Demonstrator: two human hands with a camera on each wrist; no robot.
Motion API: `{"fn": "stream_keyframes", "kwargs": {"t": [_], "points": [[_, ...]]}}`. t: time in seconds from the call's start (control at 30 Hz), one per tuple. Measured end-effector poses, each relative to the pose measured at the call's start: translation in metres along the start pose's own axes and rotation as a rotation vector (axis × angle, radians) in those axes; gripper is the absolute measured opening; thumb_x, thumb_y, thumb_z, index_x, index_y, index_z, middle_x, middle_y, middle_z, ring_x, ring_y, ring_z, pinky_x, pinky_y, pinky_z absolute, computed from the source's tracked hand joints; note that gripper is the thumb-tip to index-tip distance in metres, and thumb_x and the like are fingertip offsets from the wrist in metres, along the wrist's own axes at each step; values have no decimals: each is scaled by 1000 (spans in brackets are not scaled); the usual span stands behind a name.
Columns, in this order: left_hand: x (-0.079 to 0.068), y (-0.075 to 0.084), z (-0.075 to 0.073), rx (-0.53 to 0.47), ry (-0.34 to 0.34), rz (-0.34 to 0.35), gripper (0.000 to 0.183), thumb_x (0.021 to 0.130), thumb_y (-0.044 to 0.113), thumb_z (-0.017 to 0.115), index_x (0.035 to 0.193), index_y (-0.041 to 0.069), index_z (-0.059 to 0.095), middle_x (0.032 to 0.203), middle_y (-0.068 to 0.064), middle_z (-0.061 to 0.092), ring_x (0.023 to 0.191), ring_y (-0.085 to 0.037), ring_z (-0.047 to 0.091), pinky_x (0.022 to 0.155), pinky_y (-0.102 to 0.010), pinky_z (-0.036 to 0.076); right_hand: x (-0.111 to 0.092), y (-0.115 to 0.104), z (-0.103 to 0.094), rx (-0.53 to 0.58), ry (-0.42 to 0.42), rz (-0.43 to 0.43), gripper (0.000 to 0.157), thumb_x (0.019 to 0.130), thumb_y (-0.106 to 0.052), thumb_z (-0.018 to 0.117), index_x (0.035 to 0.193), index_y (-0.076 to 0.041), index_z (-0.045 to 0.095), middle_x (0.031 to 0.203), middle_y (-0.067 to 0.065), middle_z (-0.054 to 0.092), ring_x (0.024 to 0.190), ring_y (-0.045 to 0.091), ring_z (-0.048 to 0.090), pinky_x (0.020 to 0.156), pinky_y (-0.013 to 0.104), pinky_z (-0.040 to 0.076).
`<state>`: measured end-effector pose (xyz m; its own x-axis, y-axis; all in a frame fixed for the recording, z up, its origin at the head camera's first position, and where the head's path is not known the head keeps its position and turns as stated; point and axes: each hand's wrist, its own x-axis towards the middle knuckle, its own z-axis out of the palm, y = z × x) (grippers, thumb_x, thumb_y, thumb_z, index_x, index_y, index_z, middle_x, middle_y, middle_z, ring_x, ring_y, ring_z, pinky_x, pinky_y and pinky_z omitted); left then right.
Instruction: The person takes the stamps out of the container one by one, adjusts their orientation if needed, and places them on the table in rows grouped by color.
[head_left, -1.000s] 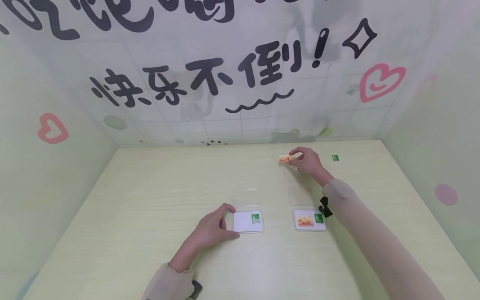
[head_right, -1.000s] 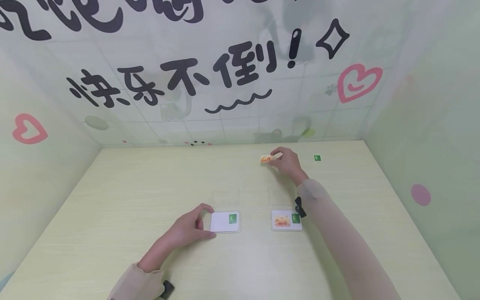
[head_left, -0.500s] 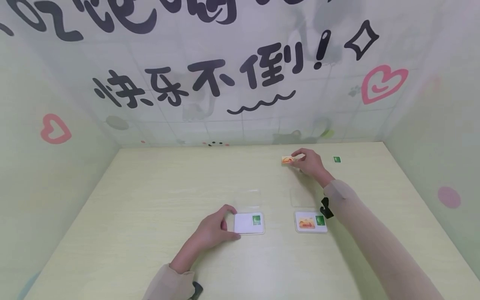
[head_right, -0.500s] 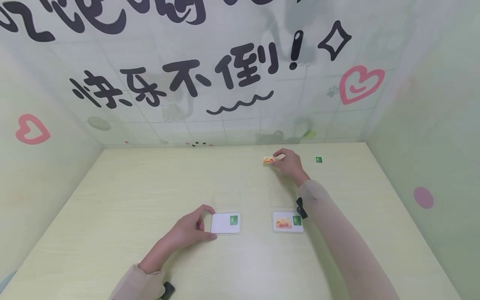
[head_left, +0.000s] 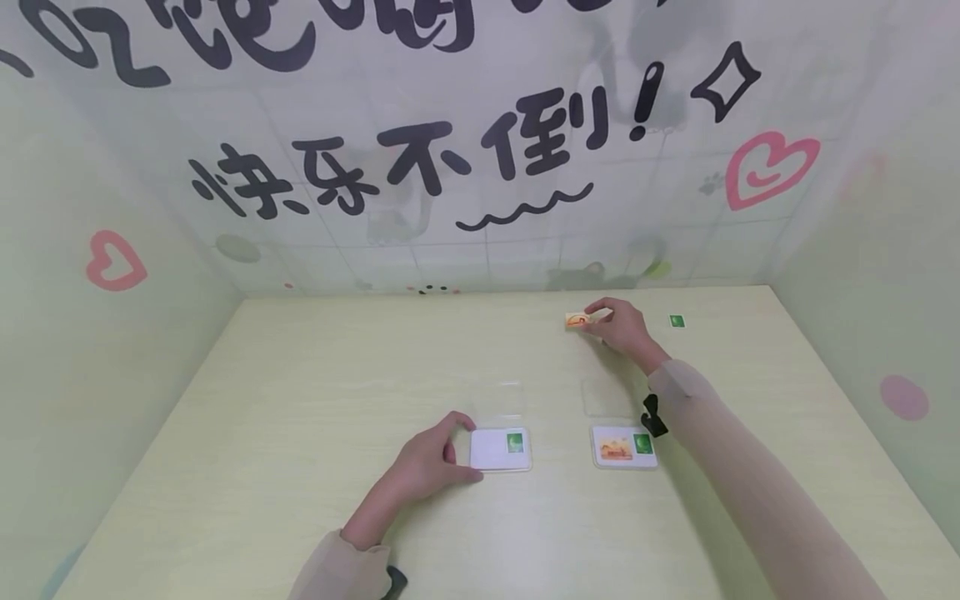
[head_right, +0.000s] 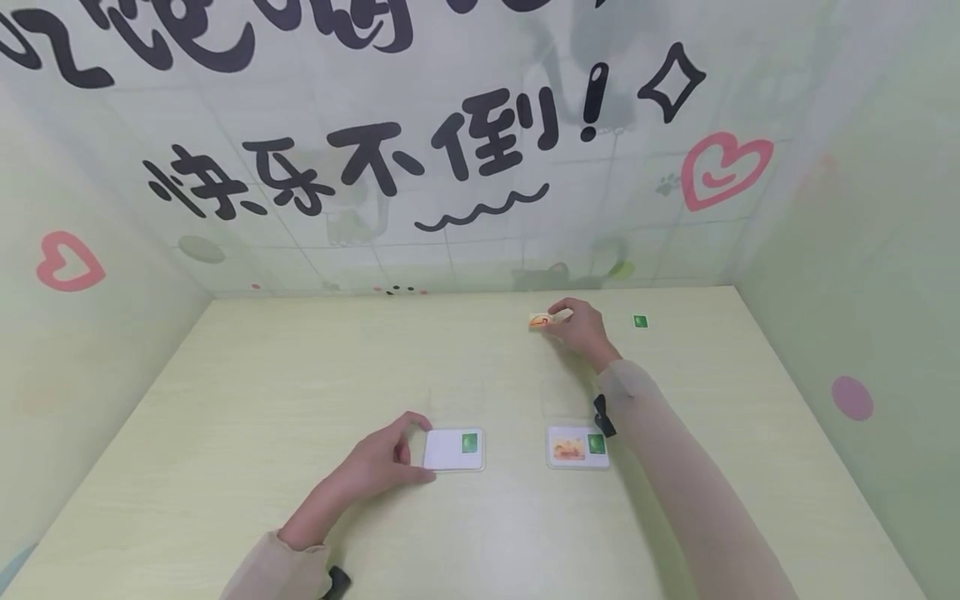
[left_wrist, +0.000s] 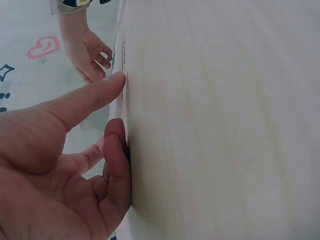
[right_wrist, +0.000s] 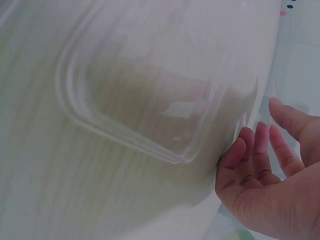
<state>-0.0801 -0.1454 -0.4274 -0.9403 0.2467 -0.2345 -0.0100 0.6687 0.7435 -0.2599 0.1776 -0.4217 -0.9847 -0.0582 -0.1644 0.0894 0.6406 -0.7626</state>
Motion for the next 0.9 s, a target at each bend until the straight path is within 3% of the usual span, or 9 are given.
{"fn": "stream_keyframes", "kwargs": {"t": [0.33,0.67,0.9], "points": [[1,-1,2,3,0,11,60,79,10,91,129,14,60,76,-2,52,64,-16,45,57,-26,36,4,5,-1,-26,8,-17,38,102,-18,71,133,2,64,121,24,64,88,22,60,68,25,46],[-2,-1,1,-4,0,11,59,79,10,91,129,14,60,75,-2,51,64,-16,44,57,-25,35,7,7,0,-7,-6,-7,36,103,-16,69,133,2,64,119,21,61,79,15,54,66,24,45],[-3,0,1,3,6,2,59,79,11,91,129,14,60,75,-2,52,63,-16,44,57,-26,35,8,6,2,-55,-15,-14,34,103,-17,68,132,1,65,134,25,58,91,24,54,73,29,43]]}}
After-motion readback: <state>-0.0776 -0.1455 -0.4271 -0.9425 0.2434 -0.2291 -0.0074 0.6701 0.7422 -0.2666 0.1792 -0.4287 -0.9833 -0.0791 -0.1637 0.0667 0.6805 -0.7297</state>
